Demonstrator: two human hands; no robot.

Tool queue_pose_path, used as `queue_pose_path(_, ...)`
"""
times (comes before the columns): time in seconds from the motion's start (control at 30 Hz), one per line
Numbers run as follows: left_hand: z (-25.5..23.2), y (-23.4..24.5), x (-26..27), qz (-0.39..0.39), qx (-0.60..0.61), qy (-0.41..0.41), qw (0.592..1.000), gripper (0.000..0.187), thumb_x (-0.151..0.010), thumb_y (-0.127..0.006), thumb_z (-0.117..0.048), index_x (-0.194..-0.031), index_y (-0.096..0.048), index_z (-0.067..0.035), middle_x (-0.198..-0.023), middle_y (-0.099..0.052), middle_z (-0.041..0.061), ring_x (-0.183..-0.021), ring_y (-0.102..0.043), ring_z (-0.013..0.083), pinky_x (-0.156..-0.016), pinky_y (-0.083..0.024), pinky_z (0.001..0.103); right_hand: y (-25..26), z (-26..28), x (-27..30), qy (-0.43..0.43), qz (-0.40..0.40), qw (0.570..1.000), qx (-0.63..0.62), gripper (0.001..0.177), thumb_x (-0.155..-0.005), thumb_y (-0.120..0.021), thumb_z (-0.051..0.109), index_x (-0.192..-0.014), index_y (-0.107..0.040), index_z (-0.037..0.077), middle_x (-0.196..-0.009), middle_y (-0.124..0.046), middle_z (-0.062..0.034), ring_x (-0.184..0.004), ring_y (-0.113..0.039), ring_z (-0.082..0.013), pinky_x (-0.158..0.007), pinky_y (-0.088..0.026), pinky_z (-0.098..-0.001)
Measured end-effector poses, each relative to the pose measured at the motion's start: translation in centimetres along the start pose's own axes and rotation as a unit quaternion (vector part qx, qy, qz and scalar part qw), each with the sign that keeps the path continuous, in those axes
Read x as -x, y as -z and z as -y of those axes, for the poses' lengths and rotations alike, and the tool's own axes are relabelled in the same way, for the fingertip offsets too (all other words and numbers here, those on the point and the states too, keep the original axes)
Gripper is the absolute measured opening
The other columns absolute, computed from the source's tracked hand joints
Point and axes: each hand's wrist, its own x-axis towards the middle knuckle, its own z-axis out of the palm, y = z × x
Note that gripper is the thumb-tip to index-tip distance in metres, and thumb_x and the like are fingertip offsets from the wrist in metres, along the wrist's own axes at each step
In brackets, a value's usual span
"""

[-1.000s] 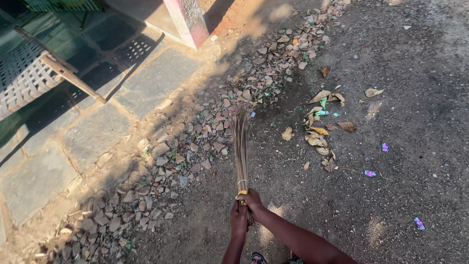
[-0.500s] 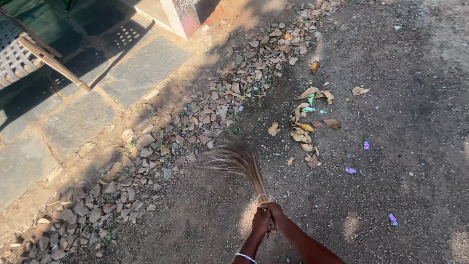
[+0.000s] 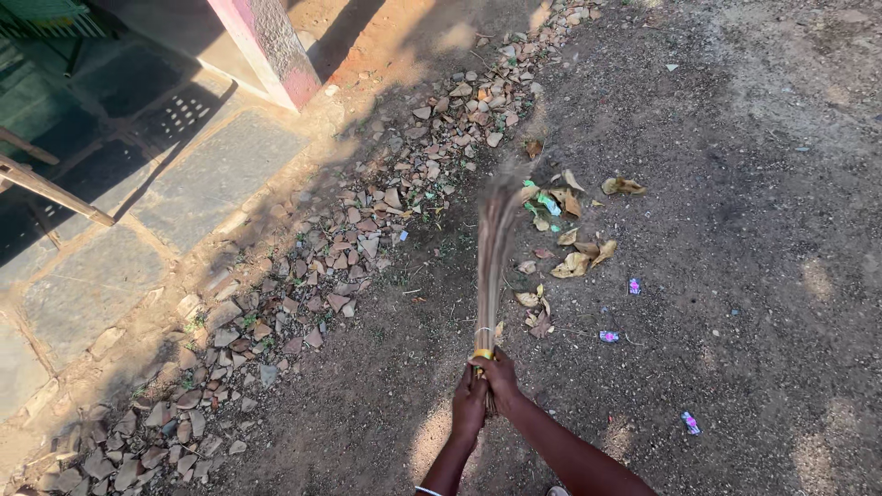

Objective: The person sweeps dirt and dried leaves on the ground using a broom made of sticks.

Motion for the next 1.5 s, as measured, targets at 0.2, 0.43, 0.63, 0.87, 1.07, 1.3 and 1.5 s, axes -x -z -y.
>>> queue_pose_path(0.2,2.0,-4.1,-0.2,-0.157,0.075,0.129,0.976,0.059,-0.103,-0.043,-0.03,-0.158,-0.029,-0.013,-0.085,-0.063,0.008,-0.053,-0.051,0.0125,-0.044,-0.045,0.033,0.5,0.5,-1.4,-0.142,0.166,0.954,0.203,0.038,-0.081,-0.079,0.006,-0.115,-0.066,-0.003,-0.096,-0.071,-0.0107,-0.083,-0.07,-0.0204,-0.073,-0.06,-0.0306)
queue_pose_path(0.43,2.2,-9.2,-8.2,-0.02,-0.052,0.061,0.997,0.043,-0.105,-0.044,-0.028,-0.136,-0.052,0.001,-0.082,-0.067,0.008,-0.052,-0.059,0.0142,-0.044,-0.05,0.032,5.9,4.2,-5.5,-0.175,0.097,0.97,0.137,0.029,-0.082,-0.08,0.013,-0.103,-0.072,-0.005,-0.089,-0.072,-0.0143,-0.074,-0.07,-0.025,-0.067,-0.06,-0.0362)
queue_pose_path(0.63,-2.5,-10.3,-13.0,-0.003,-0.123,-0.061,0.99,0.054,-0.097,-0.052,-0.027,-0.145,-0.044,-0.004,-0.096,-0.072,0.017,-0.062,-0.068,0.0165,-0.051,-0.054,0.029,7.1,9.0,-9.7,-0.096,0.024,0.995,-0.016,0.034,-0.088,-0.075,0.016,-0.114,-0.063,-0.003,-0.089,-0.068,-0.0107,-0.072,-0.067,-0.0225,-0.062,-0.058,-0.0376)
queue_pose_path(0.87,-8.9,-8.7,-4.8,0.0,-0.116,-0.023,0.993,0.077,-0.099,-0.047,-0.036,-0.161,-0.005,-0.016,-0.113,-0.069,0.02,-0.066,-0.074,0.0262,-0.055,-0.063,0.035,5.0,11.1,-11.1,-0.12,0.129,0.984,-0.04,0.047,-0.085,-0.071,0.006,-0.125,-0.047,0.003,-0.085,-0.065,-0.014,-0.071,-0.069,-0.025,-0.061,-0.063,-0.0379)
queue_pose_path(1.07,-10.2,-7.0,-2.2,0.021,0.152,0.145,0.977,0.072,-0.097,-0.051,-0.027,-0.151,-0.002,-0.027,-0.103,-0.064,0.016,-0.068,-0.071,0.0292,-0.058,-0.062,0.04,2.9,7.1,-12.0,-0.169,0.227,0.954,0.096,0.036,-0.081,-0.073,0.002,-0.114,-0.057,-0.001,-0.083,-0.069,-0.0152,-0.071,-0.071,-0.0252,-0.063,-0.063,-0.039)
queue_pose_path(1.3,-2.1,-8.2,-13.5,-0.023,0.179,0.159,0.971,0.047,-0.094,-0.067,-0.016,-0.135,-0.051,0.001,-0.091,-0.068,0.014,-0.057,-0.072,0.0193,-0.045,-0.062,0.033,3.9,3.1,-18.1,-0.205,0.229,0.94,0.148,0.02,-0.087,-0.072,0.015,-0.098,-0.066,0.0,-0.082,-0.071,-0.0116,-0.065,-0.068,-0.0199,-0.058,-0.058,-0.0321)
queue_pose_path(1.5,-2.7,-2.8,-16.9,0.102,0.014,0.006,0.995,0.092,-0.091,-0.061,-0.01,-0.162,-0.003,-0.013,-0.135,-0.057,0.018,-0.107,-0.069,0.0261,-0.085,-0.061,0.039,-0.1,6.1,-15.9,-0.111,-0.031,0.993,-0.019,0.027,-0.084,-0.072,0.005,-0.106,-0.058,0.002,-0.083,-0.067,-0.0147,-0.061,-0.066,-0.0226,-0.052,-0.059,-0.0362)
